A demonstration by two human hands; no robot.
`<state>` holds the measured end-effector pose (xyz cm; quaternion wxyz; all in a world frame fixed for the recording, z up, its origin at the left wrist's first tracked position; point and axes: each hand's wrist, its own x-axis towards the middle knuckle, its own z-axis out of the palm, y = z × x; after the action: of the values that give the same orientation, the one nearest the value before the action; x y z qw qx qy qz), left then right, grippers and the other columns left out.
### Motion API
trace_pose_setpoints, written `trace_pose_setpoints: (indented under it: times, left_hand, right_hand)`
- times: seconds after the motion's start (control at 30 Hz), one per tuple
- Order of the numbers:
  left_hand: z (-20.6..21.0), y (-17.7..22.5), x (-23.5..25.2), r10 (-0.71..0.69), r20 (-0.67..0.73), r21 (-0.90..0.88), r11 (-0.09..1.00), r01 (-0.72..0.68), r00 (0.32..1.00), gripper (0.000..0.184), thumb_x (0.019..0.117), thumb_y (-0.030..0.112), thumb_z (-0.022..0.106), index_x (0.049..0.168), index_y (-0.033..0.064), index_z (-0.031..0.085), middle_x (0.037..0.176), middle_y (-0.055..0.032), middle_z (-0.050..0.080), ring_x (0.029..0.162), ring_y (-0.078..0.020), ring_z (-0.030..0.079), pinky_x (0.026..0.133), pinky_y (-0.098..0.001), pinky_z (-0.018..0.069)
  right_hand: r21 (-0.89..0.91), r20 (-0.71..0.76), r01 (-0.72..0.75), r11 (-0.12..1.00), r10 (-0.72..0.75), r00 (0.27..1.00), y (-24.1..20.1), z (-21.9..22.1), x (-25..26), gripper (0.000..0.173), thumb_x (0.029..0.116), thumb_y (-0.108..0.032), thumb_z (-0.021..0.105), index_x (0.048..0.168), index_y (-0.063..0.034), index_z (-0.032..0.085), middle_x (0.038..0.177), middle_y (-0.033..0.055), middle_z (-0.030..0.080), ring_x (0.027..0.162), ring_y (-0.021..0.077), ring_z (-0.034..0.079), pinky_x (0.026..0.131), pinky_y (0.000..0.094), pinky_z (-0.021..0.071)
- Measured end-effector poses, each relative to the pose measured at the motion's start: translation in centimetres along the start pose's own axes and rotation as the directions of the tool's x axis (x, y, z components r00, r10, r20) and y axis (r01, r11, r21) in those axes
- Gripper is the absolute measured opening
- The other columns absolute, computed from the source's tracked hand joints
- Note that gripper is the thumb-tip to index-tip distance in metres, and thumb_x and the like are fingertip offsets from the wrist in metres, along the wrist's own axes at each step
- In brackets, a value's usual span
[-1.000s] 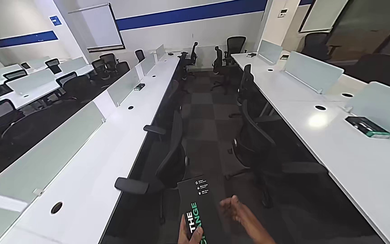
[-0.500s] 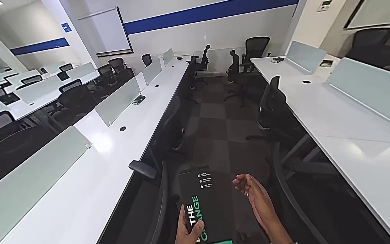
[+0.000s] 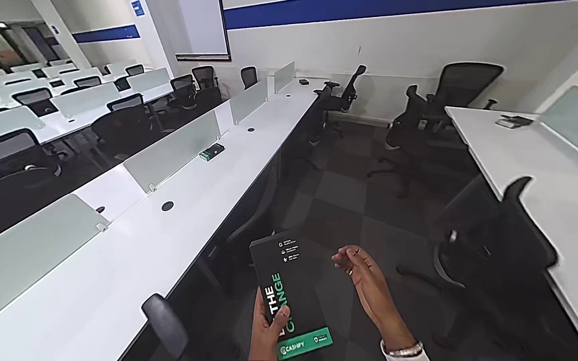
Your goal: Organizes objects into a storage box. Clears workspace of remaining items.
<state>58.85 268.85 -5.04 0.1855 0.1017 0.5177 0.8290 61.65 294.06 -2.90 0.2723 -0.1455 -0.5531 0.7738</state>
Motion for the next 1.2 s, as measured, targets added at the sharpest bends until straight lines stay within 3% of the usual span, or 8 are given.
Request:
trace_pose_setpoints:
  times: [0.23, 0.5, 0.63, 0.77, 0.9, 1.0, 1.1, 1.2]
  left_hand:
    - [4.1, -2.4, 21.9, -0.008, -0.044, -0.023, 1.000, 0.007, 0.999, 0.074, 0.0924, 0.016, 0.070, 0.146, -0.0042, 0.024, 0.115, -0.0071, 0.070, 0.098, -0.0130, 0.072, 0.089, -0.0345, 0.0614]
    - [7.4, -3.3, 39.9, 0.049, -0.248, 0.017, 0.999, -0.047, 0.968, 0.074, 0.0943, 0.010, 0.065, 0.149, -0.0052, 0.018, 0.117, -0.0071, 0.069, 0.099, -0.0125, 0.072, 0.091, -0.0344, 0.0608]
    - [8.1, -6.8, 49.4, 0.056, -0.448, 0.034, 0.998, -0.045, 0.892, 0.067, 0.0949, 0.013, 0.064, 0.147, -0.0043, 0.025, 0.116, -0.0112, 0.068, 0.099, -0.0150, 0.072, 0.089, -0.0352, 0.0611]
    - [10.0, -9.7, 58.7, 0.077, -0.662, 0.020, 0.996, -0.085, 0.746, 0.063, 0.0942, 0.017, 0.063, 0.145, -0.0025, 0.033, 0.114, -0.0132, 0.068, 0.096, -0.0155, 0.071, 0.085, -0.0338, 0.0614]
    - [11.8, -10.0, 65.3, 0.058, -0.812, 0.023, 0.997, -0.069, 0.580, 0.057, 0.0955, 0.016, 0.061, 0.143, -0.0021, 0.035, 0.113, -0.0121, 0.065, 0.094, -0.0118, 0.070, 0.083, -0.0295, 0.0599]
    - [11.9, -10.5, 68.6, 0.051, -0.860, 0.033, 0.998, -0.045, 0.507, 0.060, 0.0960, 0.016, 0.060, 0.145, -0.0033, 0.032, 0.113, -0.0120, 0.065, 0.094, -0.0101, 0.069, 0.084, -0.0291, 0.0595]
    - [10.6, -11.9, 72.0, 0.056, -0.892, 0.037, 0.998, -0.051, 0.449, 0.057, 0.0972, 0.013, 0.059, 0.144, -0.0050, 0.030, 0.111, -0.0112, 0.063, 0.093, -0.0080, 0.068, 0.084, -0.0288, 0.0591]
    - [8.6, -14.3, 75.3, 0.059, -0.915, 0.036, 0.997, -0.064, 0.398, 0.059, 0.0983, 0.014, 0.058, 0.145, -0.0066, 0.028, 0.114, -0.0128, 0.061, 0.096, -0.0081, 0.066, 0.087, -0.0295, 0.0578]
  right_hand:
    - [-0.126, 0.026, -0.090, 0.988, 0.094, 0.995, 1.7, -2.0, 22.7, 0.027, 0.1055, -0.017, 0.041, 0.106, -0.0060, 0.065, 0.093, 0.0055, 0.075, 0.084, 0.0139, 0.073, 0.075, 0.0269, 0.0602]
    - [-0.112, 0.050, -0.161, 0.981, 0.167, 0.985, 5.1, -4.2, 45.0, 0.024, 0.1059, -0.016, 0.041, 0.107, -0.0071, 0.064, 0.094, 0.0035, 0.075, 0.084, 0.0121, 0.072, 0.073, 0.0248, 0.0598]
    - [-0.098, 0.111, -0.253, 0.962, 0.263, 0.958, 9.2, -5.0, 56.5, 0.024, 0.1061, -0.018, 0.042, 0.109, -0.0061, 0.064, 0.095, 0.0051, 0.074, 0.086, 0.0136, 0.072, 0.073, 0.0258, 0.0601]
    - [-0.195, 0.212, -0.290, 0.937, 0.329, 0.920, 10.9, -4.0, 69.9, 0.026, 0.1066, -0.019, 0.043, 0.112, -0.0033, 0.063, 0.097, 0.0069, 0.073, 0.087, 0.0148, 0.071, 0.073, 0.0265, 0.0586]
    - [-0.360, 0.378, -0.220, 0.907, 0.357, 0.854, 13.3, 2.2, 82.3, 0.026, 0.1056, -0.018, 0.047, 0.112, -0.0017, 0.065, 0.098, 0.0068, 0.073, 0.089, 0.0136, 0.070, 0.075, 0.0268, 0.0578]
    - [-0.525, 0.529, -0.114, 0.844, 0.428, 0.732, 17.6, 9.4, 89.6, 0.026, 0.1052, -0.021, 0.054, 0.115, -0.0012, 0.067, 0.104, 0.0099, 0.072, 0.095, 0.0164, 0.069, 0.081, 0.0327, 0.0571]
    - [-0.613, 0.657, 0.062, 0.787, 0.466, 0.593, 23.8, 17.5, 94.7, 0.028, 0.1018, -0.022, 0.062, 0.118, 0.0002, 0.067, 0.113, 0.0156, 0.070, 0.104, 0.0213, 0.068, 0.093, 0.0390, 0.0549]
    - [-0.614, 0.777, 0.356, 0.704, 0.458, 0.432, 30.4, 25.9, 98.3, 0.041, 0.0957, -0.026, 0.069, 0.128, -0.0024, 0.064, 0.129, 0.0169, 0.066, 0.123, 0.0256, 0.061, 0.108, 0.0410, 0.0476]
